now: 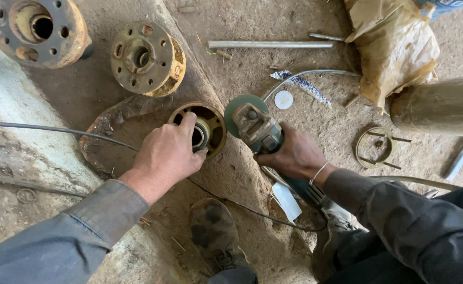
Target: The person uses an angle grinder to clean and smooth the surfaces of several metal wheel hub assemblies. They hold each hub with one hand while grinding with the other, rotating the parts to access different areas.
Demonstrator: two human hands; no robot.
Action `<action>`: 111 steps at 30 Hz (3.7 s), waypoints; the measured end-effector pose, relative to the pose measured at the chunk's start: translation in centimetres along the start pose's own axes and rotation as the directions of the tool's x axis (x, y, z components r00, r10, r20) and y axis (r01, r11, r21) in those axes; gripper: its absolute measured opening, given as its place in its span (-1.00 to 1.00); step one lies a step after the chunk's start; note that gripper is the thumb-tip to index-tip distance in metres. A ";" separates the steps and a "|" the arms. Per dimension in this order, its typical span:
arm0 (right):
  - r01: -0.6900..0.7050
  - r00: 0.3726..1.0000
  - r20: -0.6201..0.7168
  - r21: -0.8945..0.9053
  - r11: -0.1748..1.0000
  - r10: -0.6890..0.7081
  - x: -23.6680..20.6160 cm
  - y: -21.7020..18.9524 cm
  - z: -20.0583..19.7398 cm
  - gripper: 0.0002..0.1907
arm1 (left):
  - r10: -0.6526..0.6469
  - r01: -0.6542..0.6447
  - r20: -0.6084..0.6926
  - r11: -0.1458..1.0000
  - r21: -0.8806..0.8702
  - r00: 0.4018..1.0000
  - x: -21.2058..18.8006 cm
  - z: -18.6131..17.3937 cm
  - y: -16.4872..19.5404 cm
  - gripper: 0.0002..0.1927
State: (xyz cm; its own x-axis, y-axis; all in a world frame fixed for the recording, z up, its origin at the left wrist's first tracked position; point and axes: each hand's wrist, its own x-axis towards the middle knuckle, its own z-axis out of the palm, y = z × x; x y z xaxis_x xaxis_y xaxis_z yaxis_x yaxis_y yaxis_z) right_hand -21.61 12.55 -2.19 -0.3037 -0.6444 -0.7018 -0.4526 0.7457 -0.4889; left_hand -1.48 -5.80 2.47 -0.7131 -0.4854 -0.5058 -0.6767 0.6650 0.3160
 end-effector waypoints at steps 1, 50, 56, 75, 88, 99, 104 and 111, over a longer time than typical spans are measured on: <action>-0.004 1.000 0.005 -0.009 1.000 0.004 0.5 -0.1 -0.2 -0.18 | -0.003 0.003 0.003 1.000 0.004 1.000 0.0 0.0 0.0 -0.33; 0.021 1.000 -0.021 0.110 0.994 -0.018 3.4 -1.1 -0.9 -0.14 | 0.067 -0.066 0.032 0.998 -0.012 0.997 2.0 -0.1 1.0 -0.36; -0.006 1.000 -0.020 0.085 0.996 0.008 2.8 -1.6 -1.0 -0.17 | -0.123 0.128 0.054 0.987 -0.102 0.991 2.0 0.3 1.7 -0.16; 0.034 0.999 -0.040 0.072 0.997 -0.031 4.7 -2.5 -1.5 -0.22 | 0.167 -0.176 0.130 0.982 0.064 0.977 2.8 -0.1 1.7 -0.33; -0.218 0.974 0.091 0.154 0.964 0.206 -4.2 1.6 3.2 -0.06 | -0.044 0.042 -0.035 0.998 -0.050 0.998 2.8 1.4 2.2 -0.41; 0.021 0.999 -0.045 0.083 0.996 -0.018 4.2 -2.0 -0.4 -0.16 | 0.263 -0.271 0.077 0.954 0.126 0.962 2.8 0.8 -0.1 -0.53; 0.225 0.970 -0.116 0.080 0.971 -0.215 6.8 -4.0 -0.4 -0.10 | 0.297 -0.296 0.013 0.947 0.121 0.955 2.3 1.2 0.1 -0.34; -0.141 0.990 0.010 0.075 0.987 0.141 0.9 -2.0 -0.3 -0.12 | -0.062 0.050 -0.126 0.994 -0.099 0.990 1.7 2.6 1.4 -0.42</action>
State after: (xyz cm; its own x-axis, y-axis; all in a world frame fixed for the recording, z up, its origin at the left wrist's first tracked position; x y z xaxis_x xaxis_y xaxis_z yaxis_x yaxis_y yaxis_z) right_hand -21.23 10.39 -1.68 -0.3561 -0.5313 -0.7687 -0.3409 0.8398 -0.4226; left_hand -3.19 -4.23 0.00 -0.6869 -0.5938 -0.4191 -0.7264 0.5803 0.3683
